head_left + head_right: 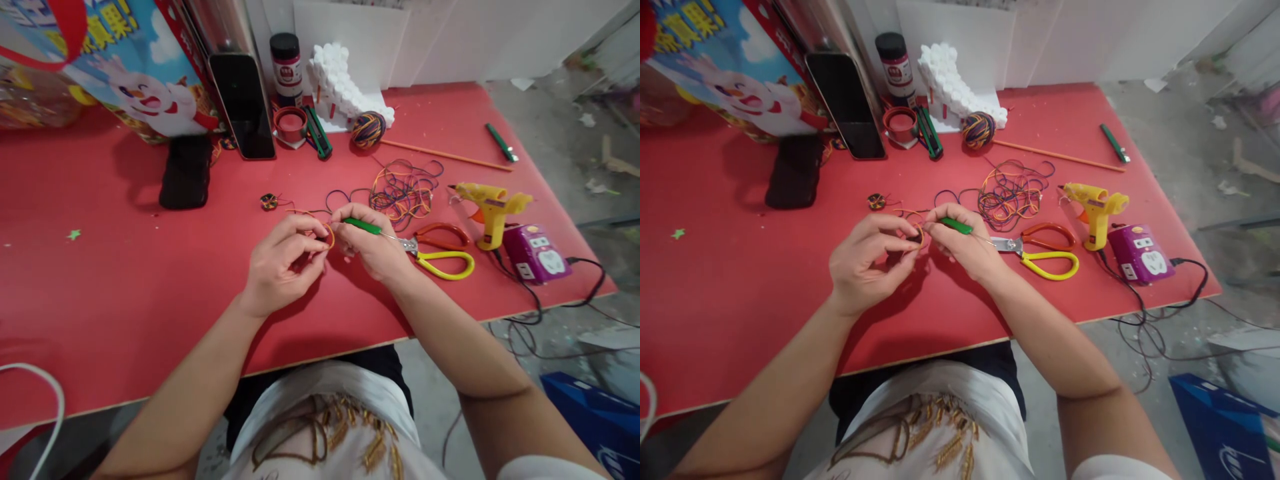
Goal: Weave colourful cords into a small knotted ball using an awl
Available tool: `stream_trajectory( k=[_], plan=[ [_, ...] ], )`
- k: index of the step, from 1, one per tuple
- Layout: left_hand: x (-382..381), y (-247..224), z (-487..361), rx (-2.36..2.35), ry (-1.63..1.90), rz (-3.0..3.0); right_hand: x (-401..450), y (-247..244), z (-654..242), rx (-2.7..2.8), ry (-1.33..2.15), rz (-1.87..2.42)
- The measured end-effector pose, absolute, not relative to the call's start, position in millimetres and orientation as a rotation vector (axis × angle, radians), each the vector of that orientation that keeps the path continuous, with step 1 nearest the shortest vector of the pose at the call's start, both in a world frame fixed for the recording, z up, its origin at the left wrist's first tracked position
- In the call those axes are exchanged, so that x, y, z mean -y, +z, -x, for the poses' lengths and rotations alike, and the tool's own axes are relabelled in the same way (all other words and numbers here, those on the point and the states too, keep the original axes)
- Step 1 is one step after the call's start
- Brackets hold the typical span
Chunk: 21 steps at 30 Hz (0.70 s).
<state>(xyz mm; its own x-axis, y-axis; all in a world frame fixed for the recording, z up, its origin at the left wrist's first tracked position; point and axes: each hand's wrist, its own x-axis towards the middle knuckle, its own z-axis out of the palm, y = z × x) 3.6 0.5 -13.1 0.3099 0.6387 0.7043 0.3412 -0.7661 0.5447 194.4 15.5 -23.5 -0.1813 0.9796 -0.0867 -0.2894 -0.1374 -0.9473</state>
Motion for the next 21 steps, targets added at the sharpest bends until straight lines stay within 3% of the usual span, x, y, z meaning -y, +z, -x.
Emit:
stream_trajectory(
  k=[5,13,21],
  plan=[
    [2,-14,-6,-0.903,1.364,-2.188,-16,-23,-192,0.973,1.577,0.935],
    [-8,-21,-14,-0.998,1.218,-0.92,-14,-27,-190,0.966,1.546,0.873],
    [-13,-19,-11,-0.991,1.128,-0.739,-13,-30,-191,1.02,1.522,0.822]
  ],
)
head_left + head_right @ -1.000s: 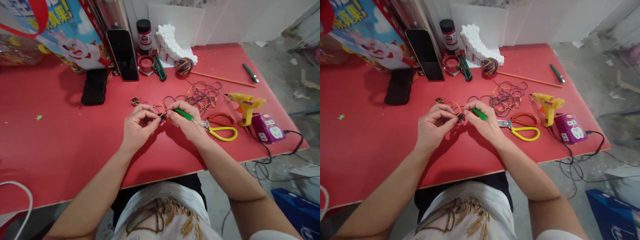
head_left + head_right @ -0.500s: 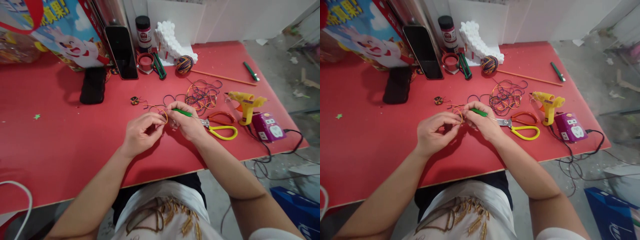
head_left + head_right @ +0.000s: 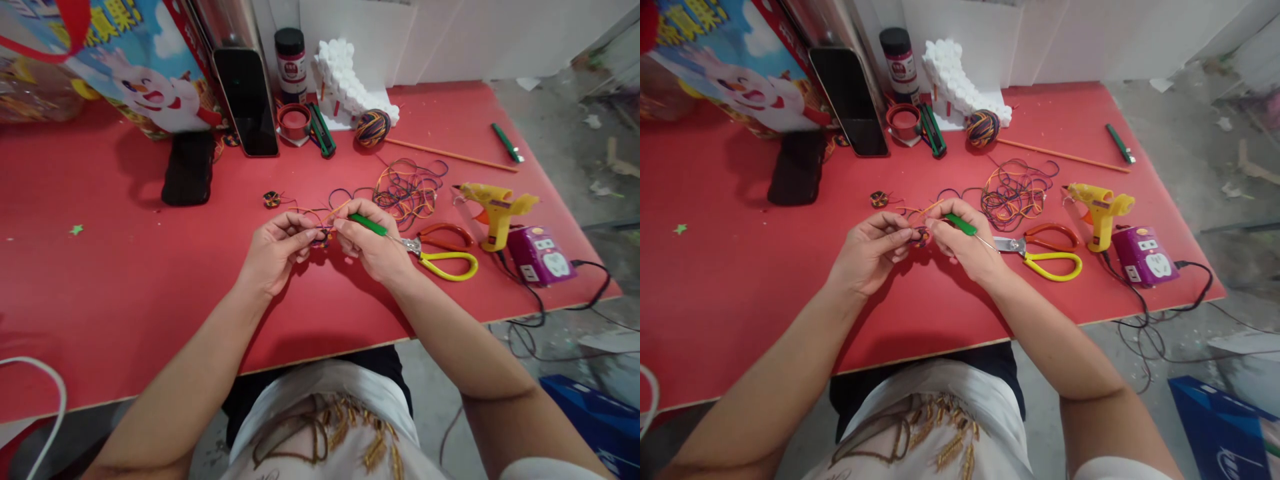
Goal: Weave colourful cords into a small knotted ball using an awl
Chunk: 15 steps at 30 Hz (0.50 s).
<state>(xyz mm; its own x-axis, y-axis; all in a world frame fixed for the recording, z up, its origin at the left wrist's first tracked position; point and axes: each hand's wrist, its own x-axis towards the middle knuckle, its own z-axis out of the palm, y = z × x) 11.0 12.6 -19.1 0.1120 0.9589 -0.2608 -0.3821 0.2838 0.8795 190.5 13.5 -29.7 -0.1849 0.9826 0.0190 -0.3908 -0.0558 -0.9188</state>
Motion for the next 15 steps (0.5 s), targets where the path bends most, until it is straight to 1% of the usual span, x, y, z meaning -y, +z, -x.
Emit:
stream_trajectory(
  k=[9,15],
  plan=[
    [-4,-22,-13,-1.041,1.14,-1.048,-9,-23,-192,1.197,1.469,0.878],
    [-4,-21,-12,-1.069,1.18,-1.103,-8,-13,-189,1.238,1.487,0.921]
  ],
)
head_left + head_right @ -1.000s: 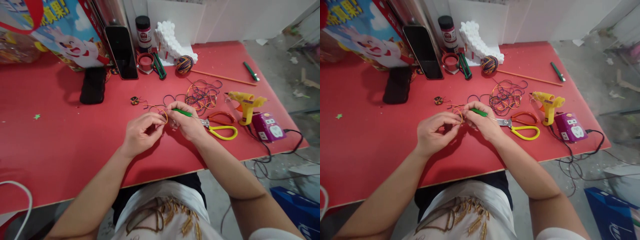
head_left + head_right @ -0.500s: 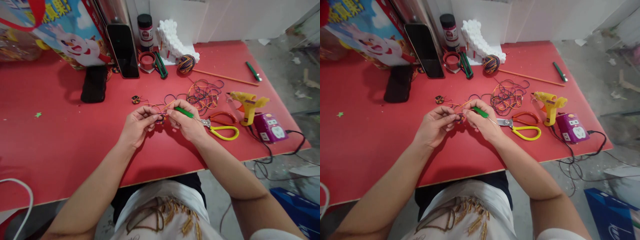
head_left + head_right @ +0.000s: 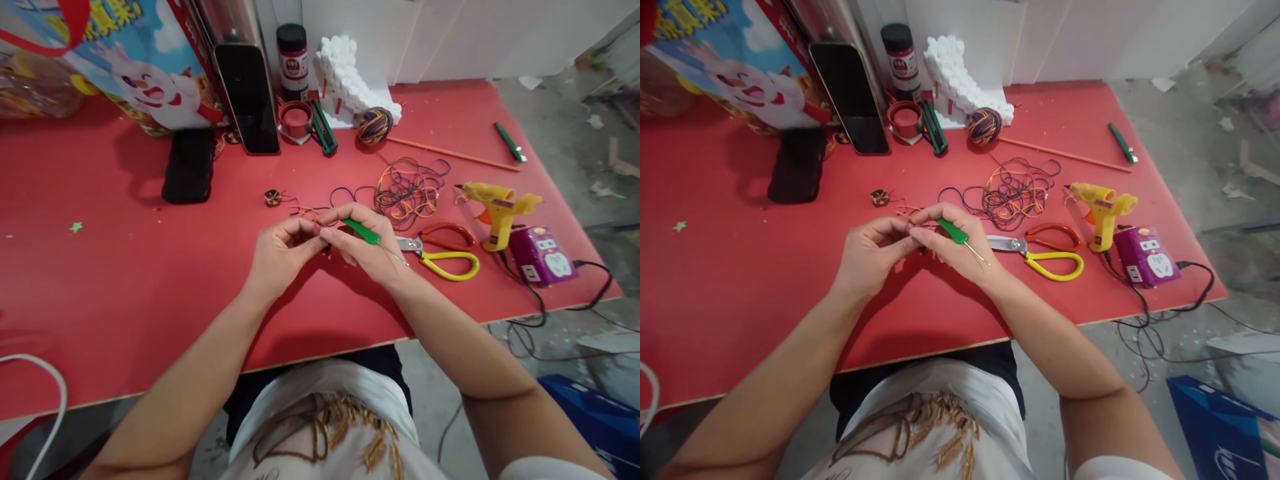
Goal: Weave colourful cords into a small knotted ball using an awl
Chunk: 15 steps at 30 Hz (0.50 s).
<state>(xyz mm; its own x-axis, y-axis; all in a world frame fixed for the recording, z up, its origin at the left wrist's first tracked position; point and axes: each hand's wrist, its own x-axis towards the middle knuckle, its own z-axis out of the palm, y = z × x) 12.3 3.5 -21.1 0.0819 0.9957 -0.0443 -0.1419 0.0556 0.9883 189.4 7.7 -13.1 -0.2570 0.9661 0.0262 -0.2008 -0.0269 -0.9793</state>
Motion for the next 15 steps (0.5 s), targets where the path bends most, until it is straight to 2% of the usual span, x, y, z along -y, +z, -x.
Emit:
stream_trajectory(
  k=[15],
  plan=[
    [-5.6,-18.1,-11.7,-1.083,1.197,-1.197,-11.9,-15.5,-195.1,1.165,1.56,0.958]
  ],
)
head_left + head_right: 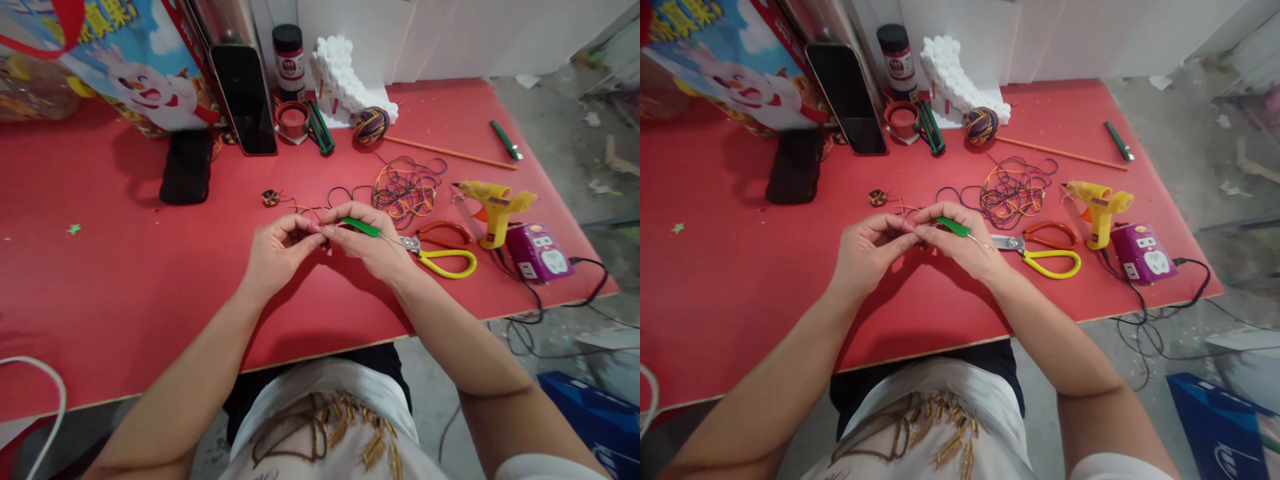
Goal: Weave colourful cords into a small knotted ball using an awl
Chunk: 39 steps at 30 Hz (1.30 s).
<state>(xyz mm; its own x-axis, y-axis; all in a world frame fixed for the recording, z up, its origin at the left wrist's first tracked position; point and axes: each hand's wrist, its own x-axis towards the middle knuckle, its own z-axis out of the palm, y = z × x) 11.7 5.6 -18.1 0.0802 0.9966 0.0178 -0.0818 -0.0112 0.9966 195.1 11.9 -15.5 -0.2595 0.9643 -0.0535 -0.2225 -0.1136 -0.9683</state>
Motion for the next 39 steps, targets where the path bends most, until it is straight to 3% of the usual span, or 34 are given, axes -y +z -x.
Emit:
stream_trajectory(
  k=[28,35,39],
  plan=[
    [-15,-19,-2,-1.003,1.301,-0.82,-7,-12,-202,1.649,1.165,0.844],
    [-19,-16,4,-1.05,1.39,-0.992,-13,-14,-209,2.038,0.495,1.28],
    [-19,-13,4,-0.997,1.345,-0.959,-14,-11,-208,2.362,0.428,1.48]
  ],
)
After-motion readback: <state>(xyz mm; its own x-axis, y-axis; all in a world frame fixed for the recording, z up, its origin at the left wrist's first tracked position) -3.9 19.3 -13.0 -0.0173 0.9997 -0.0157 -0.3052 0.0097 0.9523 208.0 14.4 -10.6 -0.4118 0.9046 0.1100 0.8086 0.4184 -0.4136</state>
